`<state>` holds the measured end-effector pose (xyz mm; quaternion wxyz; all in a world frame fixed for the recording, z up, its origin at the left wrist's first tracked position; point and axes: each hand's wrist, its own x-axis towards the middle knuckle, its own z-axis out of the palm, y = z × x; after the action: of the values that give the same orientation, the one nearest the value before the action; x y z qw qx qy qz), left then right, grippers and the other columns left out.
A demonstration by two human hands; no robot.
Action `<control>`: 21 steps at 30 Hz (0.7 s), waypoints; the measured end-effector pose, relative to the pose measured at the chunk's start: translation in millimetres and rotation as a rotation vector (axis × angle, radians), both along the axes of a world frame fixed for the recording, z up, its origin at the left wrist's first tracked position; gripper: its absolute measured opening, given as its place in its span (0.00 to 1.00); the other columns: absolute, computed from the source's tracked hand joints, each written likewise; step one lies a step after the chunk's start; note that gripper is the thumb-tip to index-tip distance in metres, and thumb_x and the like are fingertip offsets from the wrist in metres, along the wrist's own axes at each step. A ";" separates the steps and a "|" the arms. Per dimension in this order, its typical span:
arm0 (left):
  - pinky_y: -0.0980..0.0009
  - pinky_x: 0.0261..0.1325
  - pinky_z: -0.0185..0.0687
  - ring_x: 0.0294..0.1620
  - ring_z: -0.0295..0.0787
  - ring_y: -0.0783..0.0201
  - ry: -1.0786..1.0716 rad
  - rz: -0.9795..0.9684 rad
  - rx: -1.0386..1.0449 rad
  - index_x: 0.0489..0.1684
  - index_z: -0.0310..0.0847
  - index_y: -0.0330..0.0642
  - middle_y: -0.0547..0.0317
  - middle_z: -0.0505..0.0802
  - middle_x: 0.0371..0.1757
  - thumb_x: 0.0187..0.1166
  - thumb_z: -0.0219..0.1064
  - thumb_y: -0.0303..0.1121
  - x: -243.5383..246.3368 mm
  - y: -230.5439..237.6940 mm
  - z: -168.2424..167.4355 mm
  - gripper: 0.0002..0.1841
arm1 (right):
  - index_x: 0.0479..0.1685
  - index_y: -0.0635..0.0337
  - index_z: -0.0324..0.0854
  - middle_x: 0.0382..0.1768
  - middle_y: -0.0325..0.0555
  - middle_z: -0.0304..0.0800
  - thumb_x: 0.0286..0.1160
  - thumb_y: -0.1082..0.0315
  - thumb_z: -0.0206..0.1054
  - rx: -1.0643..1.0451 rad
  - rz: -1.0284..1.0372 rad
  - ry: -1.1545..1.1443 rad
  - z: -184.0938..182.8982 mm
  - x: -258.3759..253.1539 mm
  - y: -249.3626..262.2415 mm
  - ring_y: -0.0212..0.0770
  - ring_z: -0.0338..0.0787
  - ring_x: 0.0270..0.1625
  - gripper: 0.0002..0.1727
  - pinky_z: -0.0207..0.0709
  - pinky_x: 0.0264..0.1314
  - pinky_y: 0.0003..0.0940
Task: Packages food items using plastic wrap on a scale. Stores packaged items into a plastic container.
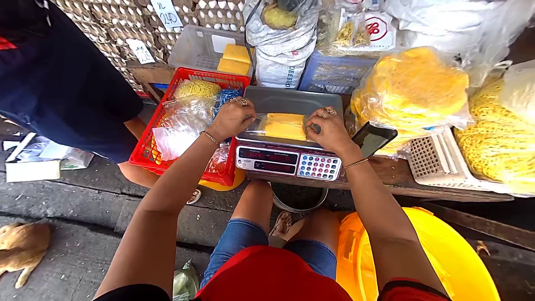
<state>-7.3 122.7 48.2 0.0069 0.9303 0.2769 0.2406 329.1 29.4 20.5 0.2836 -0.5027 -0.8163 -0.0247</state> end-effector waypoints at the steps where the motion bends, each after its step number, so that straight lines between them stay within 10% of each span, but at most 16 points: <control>1: 0.44 0.67 0.79 0.63 0.88 0.42 -0.011 -0.001 -0.008 0.42 0.93 0.38 0.45 0.94 0.56 0.81 0.65 0.32 -0.9 0.9 0.8 0.10 | 0.37 0.62 0.91 0.56 0.57 0.89 0.69 0.72 0.71 -0.007 0.008 0.009 4.6 -0.2 4.2 0.65 0.80 0.68 0.04 0.71 0.73 0.63; 21: 0.43 0.64 0.80 0.61 0.88 0.41 -0.017 0.008 -0.002 0.41 0.92 0.37 0.44 0.93 0.56 0.82 0.63 0.33 -0.5 4.4 10.4 0.11 | 0.49 0.60 0.87 0.59 0.60 0.85 0.59 0.68 0.82 -0.178 -0.132 -0.176 11.6 -9.8 6.7 0.67 0.78 0.71 0.18 0.72 0.71 0.66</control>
<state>-7.7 127.0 58.6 0.0091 0.9271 0.2807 0.2484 319.4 36.1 32.1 0.1627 -0.5742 -0.8023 -0.0148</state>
